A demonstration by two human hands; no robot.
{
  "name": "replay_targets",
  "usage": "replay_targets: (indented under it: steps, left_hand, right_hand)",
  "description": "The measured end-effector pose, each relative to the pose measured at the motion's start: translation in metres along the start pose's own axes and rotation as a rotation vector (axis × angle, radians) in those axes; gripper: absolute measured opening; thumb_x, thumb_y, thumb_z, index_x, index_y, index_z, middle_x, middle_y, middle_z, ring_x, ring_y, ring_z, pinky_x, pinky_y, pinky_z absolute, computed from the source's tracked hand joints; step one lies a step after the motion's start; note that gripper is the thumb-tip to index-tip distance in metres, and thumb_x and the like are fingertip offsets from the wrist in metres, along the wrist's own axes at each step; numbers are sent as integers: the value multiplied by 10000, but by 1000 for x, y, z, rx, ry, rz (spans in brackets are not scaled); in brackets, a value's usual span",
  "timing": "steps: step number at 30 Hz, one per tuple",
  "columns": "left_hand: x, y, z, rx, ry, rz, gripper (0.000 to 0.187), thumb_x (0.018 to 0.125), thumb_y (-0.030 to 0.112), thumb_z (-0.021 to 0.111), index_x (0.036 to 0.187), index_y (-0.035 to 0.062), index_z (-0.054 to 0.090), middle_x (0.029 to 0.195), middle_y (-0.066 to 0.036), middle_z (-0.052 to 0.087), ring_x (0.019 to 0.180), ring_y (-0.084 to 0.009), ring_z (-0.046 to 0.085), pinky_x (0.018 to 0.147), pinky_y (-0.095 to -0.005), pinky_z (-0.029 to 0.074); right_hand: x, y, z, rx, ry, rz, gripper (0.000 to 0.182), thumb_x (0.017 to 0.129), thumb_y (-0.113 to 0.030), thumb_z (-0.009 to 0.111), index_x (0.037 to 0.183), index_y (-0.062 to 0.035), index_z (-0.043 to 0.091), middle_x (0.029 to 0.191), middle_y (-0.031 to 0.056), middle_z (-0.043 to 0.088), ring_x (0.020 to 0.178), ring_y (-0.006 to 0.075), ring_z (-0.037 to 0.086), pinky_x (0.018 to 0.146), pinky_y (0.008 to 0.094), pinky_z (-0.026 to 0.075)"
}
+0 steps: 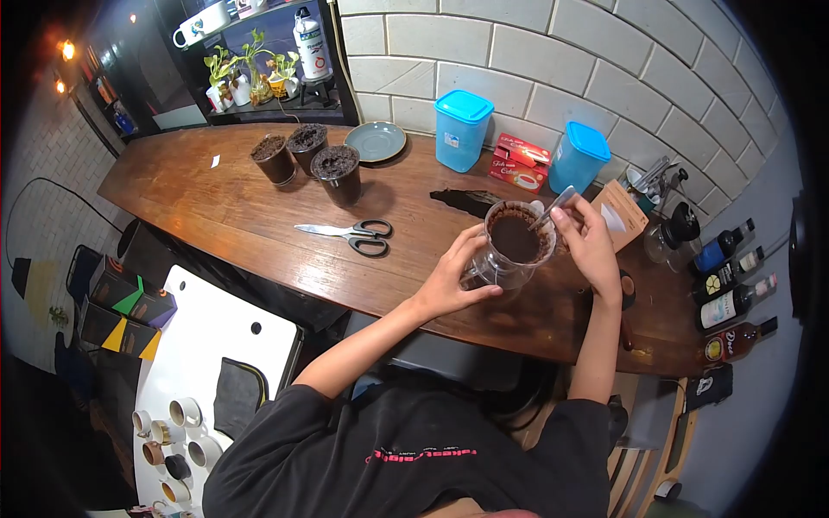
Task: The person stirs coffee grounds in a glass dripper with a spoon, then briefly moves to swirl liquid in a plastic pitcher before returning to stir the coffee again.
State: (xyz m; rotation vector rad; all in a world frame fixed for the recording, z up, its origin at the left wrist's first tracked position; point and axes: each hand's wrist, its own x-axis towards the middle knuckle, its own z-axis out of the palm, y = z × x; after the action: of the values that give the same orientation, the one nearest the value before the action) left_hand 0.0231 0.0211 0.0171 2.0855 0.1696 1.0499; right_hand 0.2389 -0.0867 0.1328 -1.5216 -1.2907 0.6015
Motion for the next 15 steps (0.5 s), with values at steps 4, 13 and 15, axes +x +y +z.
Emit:
replay_targets:
  steps: [4, 13, 15]
  left_hand:
    - [0, 2, -3, -42, -3, -26, 787, 760, 310, 852, 1358, -8, 451, 1478, -238, 395, 1368, -400, 434, 1109, -459, 395]
    - [2, 2, -3, -42, -18, -26, 773, 767, 301, 846, 1366, 10, 454, 1476, -234, 396, 1356, -412, 443, 1103, -461, 403]
    - [1, 4, -4, -44, -19, -37, 773, 768, 302, 845, 1369, 15, 454, 1477, -233, 394, 1353, -415, 445, 1102, -461, 405]
  right_hand:
    - [3, -5, 7, 9, 59, -46, 175, 1008, -167, 607, 1059, -1, 622, 811, -47, 506, 762, 14, 446, 664, 203, 381]
    - [5, -30, 7, -58, -18, -184, 140, 970, -109, 618, 970, 16, 680, 857, -16, 576, 752, 56, 485, 675, 223, 393]
    - [4, -38, 5, -57, -51, -191, 135, 957, -96, 620, 943, 25, 679, 847, -6, 592, 748, 67, 496, 677, 230, 399]
